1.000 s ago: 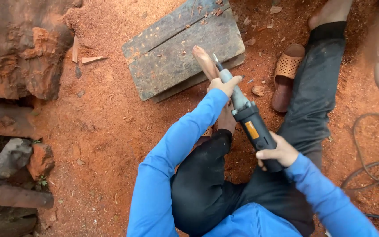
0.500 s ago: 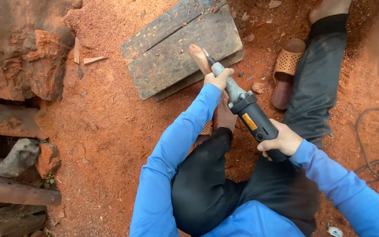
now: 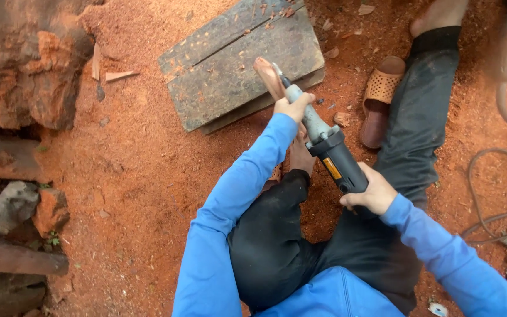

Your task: Shaping and smoothing a piece of wood using a handheld rotary power tool while sitting on the floor.

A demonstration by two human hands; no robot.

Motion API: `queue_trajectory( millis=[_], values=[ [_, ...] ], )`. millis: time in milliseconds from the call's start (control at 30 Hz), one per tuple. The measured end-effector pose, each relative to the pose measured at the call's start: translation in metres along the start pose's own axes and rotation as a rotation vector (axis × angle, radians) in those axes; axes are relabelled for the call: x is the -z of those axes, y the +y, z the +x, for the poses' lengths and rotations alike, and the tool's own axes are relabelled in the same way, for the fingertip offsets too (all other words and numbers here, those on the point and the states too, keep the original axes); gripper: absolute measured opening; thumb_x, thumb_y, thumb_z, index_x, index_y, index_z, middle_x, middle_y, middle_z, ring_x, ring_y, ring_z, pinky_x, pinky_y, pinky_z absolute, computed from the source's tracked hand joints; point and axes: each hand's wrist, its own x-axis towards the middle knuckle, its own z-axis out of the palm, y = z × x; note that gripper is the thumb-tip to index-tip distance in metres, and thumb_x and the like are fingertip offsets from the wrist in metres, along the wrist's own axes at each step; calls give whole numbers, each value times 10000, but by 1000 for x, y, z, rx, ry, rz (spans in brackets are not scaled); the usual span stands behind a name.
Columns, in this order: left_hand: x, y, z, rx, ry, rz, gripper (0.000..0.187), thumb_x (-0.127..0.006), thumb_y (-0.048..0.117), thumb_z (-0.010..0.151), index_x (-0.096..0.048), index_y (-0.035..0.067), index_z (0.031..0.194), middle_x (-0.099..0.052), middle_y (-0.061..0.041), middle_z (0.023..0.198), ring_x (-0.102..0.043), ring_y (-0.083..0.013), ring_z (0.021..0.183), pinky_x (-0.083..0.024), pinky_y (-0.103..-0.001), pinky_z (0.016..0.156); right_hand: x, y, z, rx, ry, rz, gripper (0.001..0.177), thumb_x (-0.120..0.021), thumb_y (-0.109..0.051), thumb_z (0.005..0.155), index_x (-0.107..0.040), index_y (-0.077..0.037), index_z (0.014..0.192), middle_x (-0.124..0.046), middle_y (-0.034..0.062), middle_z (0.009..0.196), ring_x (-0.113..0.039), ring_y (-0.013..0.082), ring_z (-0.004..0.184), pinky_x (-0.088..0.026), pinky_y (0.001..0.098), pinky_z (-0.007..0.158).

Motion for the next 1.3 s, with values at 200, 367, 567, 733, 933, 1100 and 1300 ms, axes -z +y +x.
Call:
queue_trajectory(
  millis=[200, 367, 567, 733, 933, 1100, 1300],
  values=[
    [-3, -4, 10, 28, 38, 38, 929, -752, 600, 657, -617, 15, 1365, -650, -177, 1344, -658, -347, 1223, -513, -448, 1097, -3, -21, -11, -85, -17, 174, 512, -828, 235, 568, -614, 127, 1020, -615, 405, 682, -681, 525, 494, -531, 573, 319],
    [-3, -7, 30, 27, 36, 8, 948, -725, 617, 668, -600, 1, 1377, -727, -241, 1119, -667, -390, 1192, -511, -479, 1090, 3, -31, -7, -77, -37, 130, 529, -821, 222, 572, -624, 137, 1056, -625, 412, 692, -681, 518, 487, -532, 576, 315],
    [0, -6, 27, 19, -1, 17, 910, -762, 592, 637, -631, 31, 1342, -689, -190, 1284, -652, -354, 1237, -510, -460, 1087, 3, -20, 0, -46, -19, 98, 543, -815, 236, 578, -612, 139, 1072, -625, 436, 702, -680, 508, 494, -533, 570, 319],
    [0, -16, 42, 24, -10, -14, 865, -732, 603, 640, -655, 63, 1312, -775, -221, 857, -705, -355, 1132, -524, -425, 1073, -3, -25, -1, -22, -8, 9, 538, -799, 221, 607, -611, 130, 1103, -635, 397, 673, -689, 453, 488, -547, 511, 331],
    [1, -12, 27, 6, -26, -94, 867, -788, 568, 632, -648, 82, 1336, -648, -159, 1372, -582, -324, 1331, -456, -443, 1149, -6, -24, 3, 10, 14, -69, 591, -819, 201, 595, -604, 106, 1138, -639, 377, 681, -687, 417, 492, -541, 486, 330],
    [2, -18, 35, -8, -49, -111, 863, -783, 580, 637, -642, 110, 1347, -630, -142, 1397, -566, -323, 1347, -434, -442, 1173, -13, -26, 2, -9, 72, -258, 688, -907, 76, 566, -626, 30, 1192, -670, 312, 751, -710, 377, 568, -549, 438, 397],
    [6, -17, 29, -19, -74, -161, 840, -777, 557, 655, -641, 112, 1355, -607, -149, 1422, -539, -336, 1371, -408, -449, 1189, -8, -16, 12, -38, 130, -442, 769, -967, -64, 561, -632, -58, 1253, -683, 250, 832, -722, 356, 645, -565, 427, 476]
  ],
)
